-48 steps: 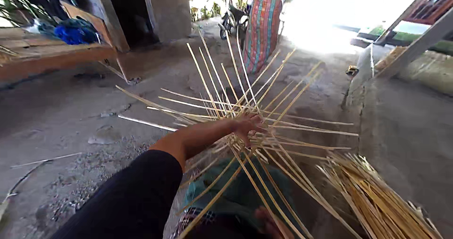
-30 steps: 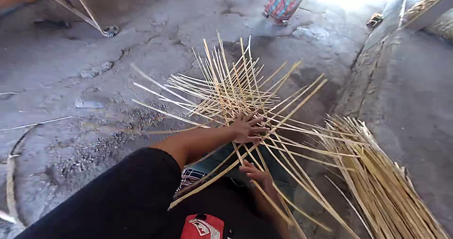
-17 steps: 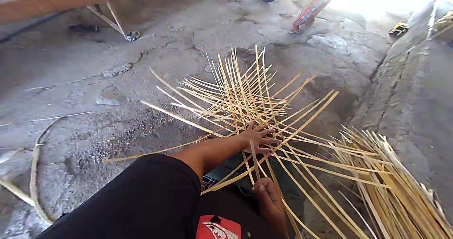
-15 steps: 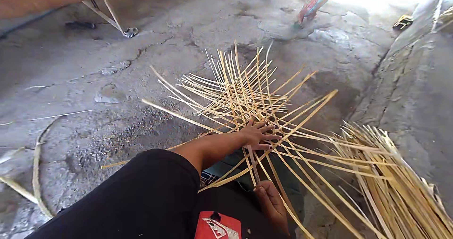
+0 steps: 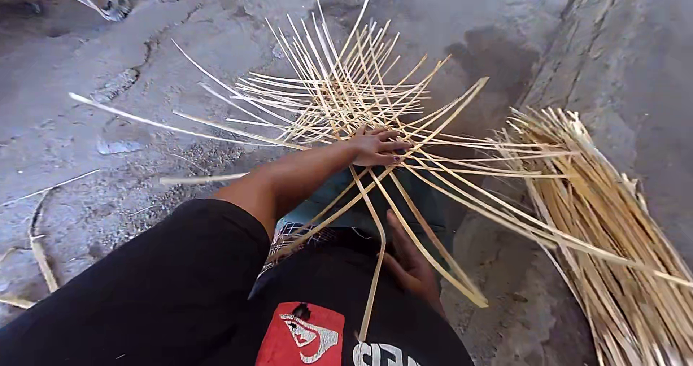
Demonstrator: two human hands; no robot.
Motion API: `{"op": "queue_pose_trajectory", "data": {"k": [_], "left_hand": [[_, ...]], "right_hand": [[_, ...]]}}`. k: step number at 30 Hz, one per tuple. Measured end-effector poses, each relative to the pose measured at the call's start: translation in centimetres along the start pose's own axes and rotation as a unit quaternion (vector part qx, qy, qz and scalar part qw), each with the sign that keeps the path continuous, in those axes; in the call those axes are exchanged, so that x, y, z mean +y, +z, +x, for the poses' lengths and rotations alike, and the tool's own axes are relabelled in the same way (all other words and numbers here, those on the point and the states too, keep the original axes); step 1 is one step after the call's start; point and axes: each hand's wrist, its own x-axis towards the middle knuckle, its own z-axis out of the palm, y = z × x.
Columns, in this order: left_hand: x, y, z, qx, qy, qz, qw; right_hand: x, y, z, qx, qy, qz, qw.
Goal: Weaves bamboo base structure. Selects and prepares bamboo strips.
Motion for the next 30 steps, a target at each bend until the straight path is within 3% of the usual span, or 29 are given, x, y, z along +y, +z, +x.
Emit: {"op": "queue_pose_trajectory", "data": {"k": [2, 6, 12, 17, 20, 22, 24, 30], "left_hand": [[0.3, 0.6, -0.2, 0.01, 0.001, 0.031, 0.999], [0.5, 1.1, -0.8, 0.033, 0.0, 0.068, 0.997], [0.3, 1.1, -1.4, 0.042, 0.005, 0.086, 0.995], [0.0, 1.4, -1.0, 0.026, 0.007, 0.065, 0.998], [0.1, 1.1, -1.1, 0.027, 0.006, 0.059, 0.998], [0.0, 1.1, -1.1, 0.031, 0.002, 0.062, 0.998], [0.3, 1.5, -1.0, 0.037, 0.002, 0.056, 0.998], [2.2, 3.3, -1.1, 0.063, 0.037, 0.061, 0.996]], "right_hand": [[-0.2, -0.1, -0.1, 0.083, 0.015, -0.041, 0.996], [0.7, -0.3, 0.6, 0.189, -0.057, -0.171, 0.965], [0.1, -1.3, 2.8, 0.135, -0.156, -0.302, 0.931], [0.5, -0.7, 7.5, 0.021, -0.152, -0.187, 0.97], [1.3, 0.4, 9.2, 0.036, -0.022, 0.023, 0.999], [1.4, 0.3, 9.1, 0.095, 0.065, 0.148, 0.982], [1.4, 0.1, 7.7, 0.119, 0.081, 0.154, 0.978], [1.7, 0.7, 4.3, 0.095, 0.0, 0.056, 0.994]]}}
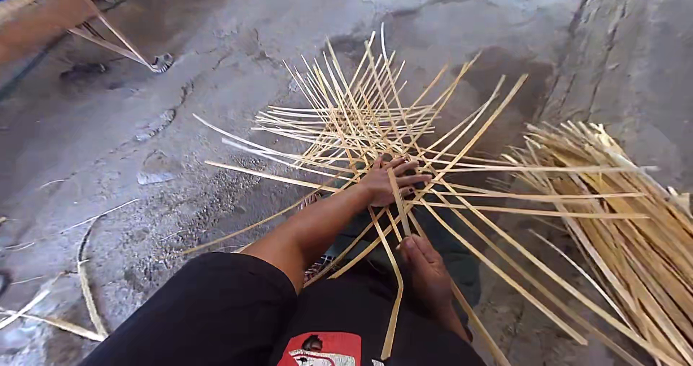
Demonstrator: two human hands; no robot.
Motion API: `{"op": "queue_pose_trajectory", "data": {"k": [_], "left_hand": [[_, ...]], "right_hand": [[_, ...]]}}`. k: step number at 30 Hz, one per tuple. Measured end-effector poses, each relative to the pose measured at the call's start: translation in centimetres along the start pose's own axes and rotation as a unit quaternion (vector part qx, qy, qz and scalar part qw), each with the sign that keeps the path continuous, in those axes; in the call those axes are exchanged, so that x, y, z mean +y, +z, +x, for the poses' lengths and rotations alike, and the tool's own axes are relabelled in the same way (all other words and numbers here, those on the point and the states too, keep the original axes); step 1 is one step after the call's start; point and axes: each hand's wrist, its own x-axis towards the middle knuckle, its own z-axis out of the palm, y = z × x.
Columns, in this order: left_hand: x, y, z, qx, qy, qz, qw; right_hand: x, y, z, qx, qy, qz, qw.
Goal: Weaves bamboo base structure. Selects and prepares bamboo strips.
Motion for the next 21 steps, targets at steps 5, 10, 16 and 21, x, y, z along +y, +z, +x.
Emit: {"op": "queue_pose_trajectory", "data": {"k": [5, 10, 16, 21], "left_hand": [[0.3, 0.6, -0.1, 0.009, 0.013, 0.013, 1.0], [-0.5, 0.9, 0.6, -0.001, 0.015, 0.021, 1.0], [-2.1, -0.4, 1.4, -0.018, -0.005, -0.016, 1.0], [-3.8, -2.4, 1.3, -0.038, -0.028, -0.102, 0.994]], "right_hand": [[-0.1, 0.1, -0.9, 0.005, -0.01, -0.035, 0.999], [-1.1, -0.4, -3.6, 0.007, -0.009, -0.078, 0.997], [-1.1, -1.3, -5.1, -0.023, -0.048, -0.147, 0.988], [-1.7, -2.1, -6.9, 0.034, 0.039, -0.226, 0.973]]}}
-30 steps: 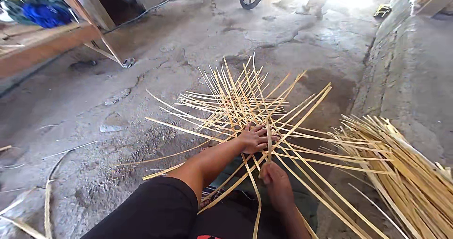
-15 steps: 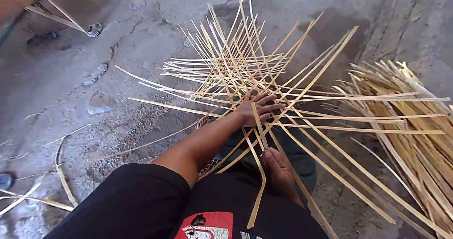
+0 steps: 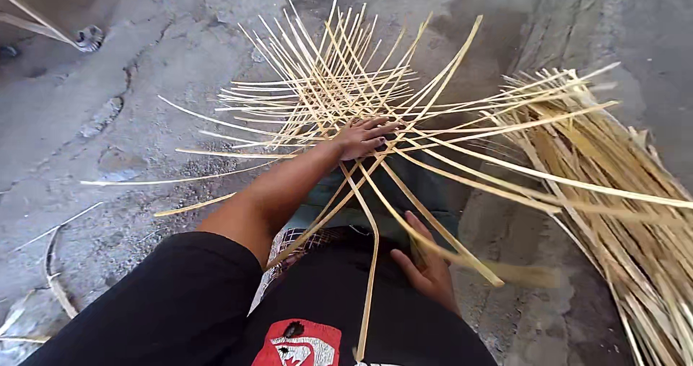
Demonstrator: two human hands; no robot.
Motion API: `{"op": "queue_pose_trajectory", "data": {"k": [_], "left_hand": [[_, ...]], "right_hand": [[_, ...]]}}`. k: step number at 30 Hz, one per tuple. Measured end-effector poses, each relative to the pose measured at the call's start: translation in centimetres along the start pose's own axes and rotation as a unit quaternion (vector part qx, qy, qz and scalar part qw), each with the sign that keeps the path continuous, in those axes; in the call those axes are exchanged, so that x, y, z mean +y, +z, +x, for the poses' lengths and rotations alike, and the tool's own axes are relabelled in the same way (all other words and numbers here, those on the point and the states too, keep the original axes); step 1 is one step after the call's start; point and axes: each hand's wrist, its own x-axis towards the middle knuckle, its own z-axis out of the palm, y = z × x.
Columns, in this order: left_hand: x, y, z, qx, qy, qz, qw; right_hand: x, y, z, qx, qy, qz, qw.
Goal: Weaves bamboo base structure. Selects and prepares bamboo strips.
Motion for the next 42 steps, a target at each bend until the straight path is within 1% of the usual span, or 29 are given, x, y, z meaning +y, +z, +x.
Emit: {"op": "queue_pose_trajectory", "data": {"k": [1, 2, 3, 4, 6, 7, 9, 12, 14, 16, 18, 19, 20, 23, 26, 31, 36, 42], "left_hand": [[0.0, 0.2, -0.2, 0.001, 0.006, 0.004, 1.0], [0.2, 0.4, -0.6, 0.002, 0.013, 0.017, 1.0], [0.5, 0.6, -0.9, 0.0, 0.018, 0.035, 0.999], [0.8, 0.7, -1.2, 0.002, 0.027, 0.052, 0.998], [1.3, 0.8, -1.6, 0.002, 0.041, 0.088, 0.995], [1.4, 0.9, -1.8, 0.007, 0.046, 0.102, 0.994], [1.4, 1.0, -2.0, 0.017, 0.05, 0.118, 0.992], [1.7, 1.2, -2.3, 0.028, 0.043, 0.132, 0.99], [1.8, 1.3, -2.3, 0.033, 0.042, 0.14, 0.989], [1.3, 1.7, -2.1, 0.04, 0.046, 0.15, 0.987], [1.1, 1.7, -1.9, 0.038, 0.039, 0.148, 0.987], [1.3, 1.6, -1.9, 0.033, 0.034, 0.145, 0.988], [1.6, 1.6, -1.9, 0.027, 0.029, 0.143, 0.989], [2.6, 2.0, -2.1, 0.013, 0.033, 0.135, 0.99], [3.5, 2.2, -2.0, 0.002, 0.031, 0.133, 0.991], [3.2, 2.4, -1.5, -0.017, 0.026, 0.14, 0.99], [3.6, 2.1, -1.7, -0.036, 0.025, 0.132, 0.99], [3.3, 2.4, -1.5, -0.031, 0.034, 0.134, 0.99]], "right_hand": [[0.0, 0.1, -0.3, 0.043, 0.031, 0.025, 0.998], [0.1, 0.1, -0.3, 0.086, 0.029, 0.018, 0.996], [0.3, -0.1, 0.1, 0.109, -0.01, -0.03, 0.994], [0.5, -0.5, 0.6, 0.125, -0.068, -0.083, 0.986], [0.5, -1.2, 1.7, 0.119, -0.167, -0.13, 0.97], [0.5, -1.4, 2.3, 0.099, -0.193, -0.122, 0.968], [0.2, -1.6, 4.1, 0.056, -0.215, -0.088, 0.971], [-0.3, -0.9, 7.1, -0.009, -0.217, -0.04, 0.975], [-0.2, 0.5, 8.7, -0.054, -0.198, 0.067, 0.976], [-0.4, 1.6, 9.2, -0.055, -0.104, 0.166, 0.979], [-0.9, 1.9, 8.7, -0.018, -0.002, 0.205, 0.979], [-0.9, 1.8, 8.3, 0.003, 0.028, 0.221, 0.975], [-0.8, 1.6, 7.7, 0.011, 0.039, 0.231, 0.972], [-0.1, 1.9, 5.6, 0.006, 0.007, 0.221, 0.975], [0.5, 1.8, 4.5, 0.004, -0.034, 0.181, 0.983], [0.9, 1.9, 4.0, 0.006, -0.077, 0.098, 0.992], [1.0, 1.7, 3.4, 0.007, -0.105, 0.067, 0.992], [0.6, 1.6, 2.4, 0.014, -0.119, 0.05, 0.992]]}}
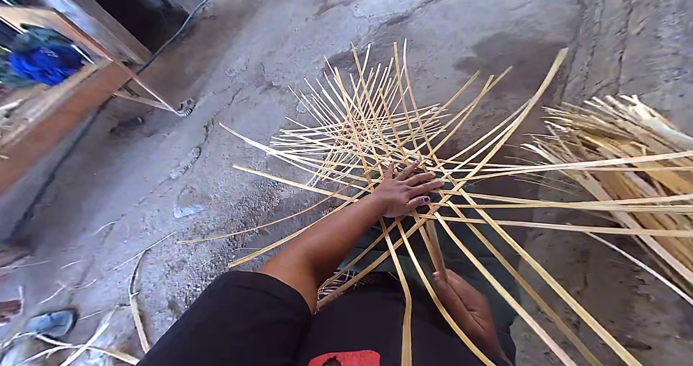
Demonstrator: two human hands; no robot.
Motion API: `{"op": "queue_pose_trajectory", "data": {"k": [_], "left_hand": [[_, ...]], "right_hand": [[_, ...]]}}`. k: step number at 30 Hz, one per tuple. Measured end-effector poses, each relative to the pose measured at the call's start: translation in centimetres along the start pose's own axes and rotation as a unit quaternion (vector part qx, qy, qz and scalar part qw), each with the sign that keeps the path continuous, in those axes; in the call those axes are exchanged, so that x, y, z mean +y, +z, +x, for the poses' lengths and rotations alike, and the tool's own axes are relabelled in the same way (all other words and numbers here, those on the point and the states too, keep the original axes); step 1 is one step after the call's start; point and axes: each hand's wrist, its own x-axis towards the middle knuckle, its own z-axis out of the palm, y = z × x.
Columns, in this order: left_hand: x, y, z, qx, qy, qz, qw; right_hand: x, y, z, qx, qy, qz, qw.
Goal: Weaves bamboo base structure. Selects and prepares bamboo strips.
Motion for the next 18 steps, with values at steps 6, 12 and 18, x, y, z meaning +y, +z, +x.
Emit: {"op": "queue_pose_trajectory", "data": {"k": [6, 12, 18], "left_hand": [[0.4, 0.3, -0.1, 0.009, 0.007, -0.003, 1.0], [-0.1, 0.4, 0.2, 0.019, 0.013, 0.005, 1.0], [-0.9, -0.3, 0.2, 0.013, 0.019, 0.0, 1.0]], "right_hand": [[-0.1, -0.1, -0.3, -0.004, -0.03, -0.001, 1.0], [-2.4, -0.8, -3.4, 0.018, 0.051, 0.0, 0.999], [-0.6, -1.8, -4.1, 0.0, 0.036, 0.098, 0.995]]}}
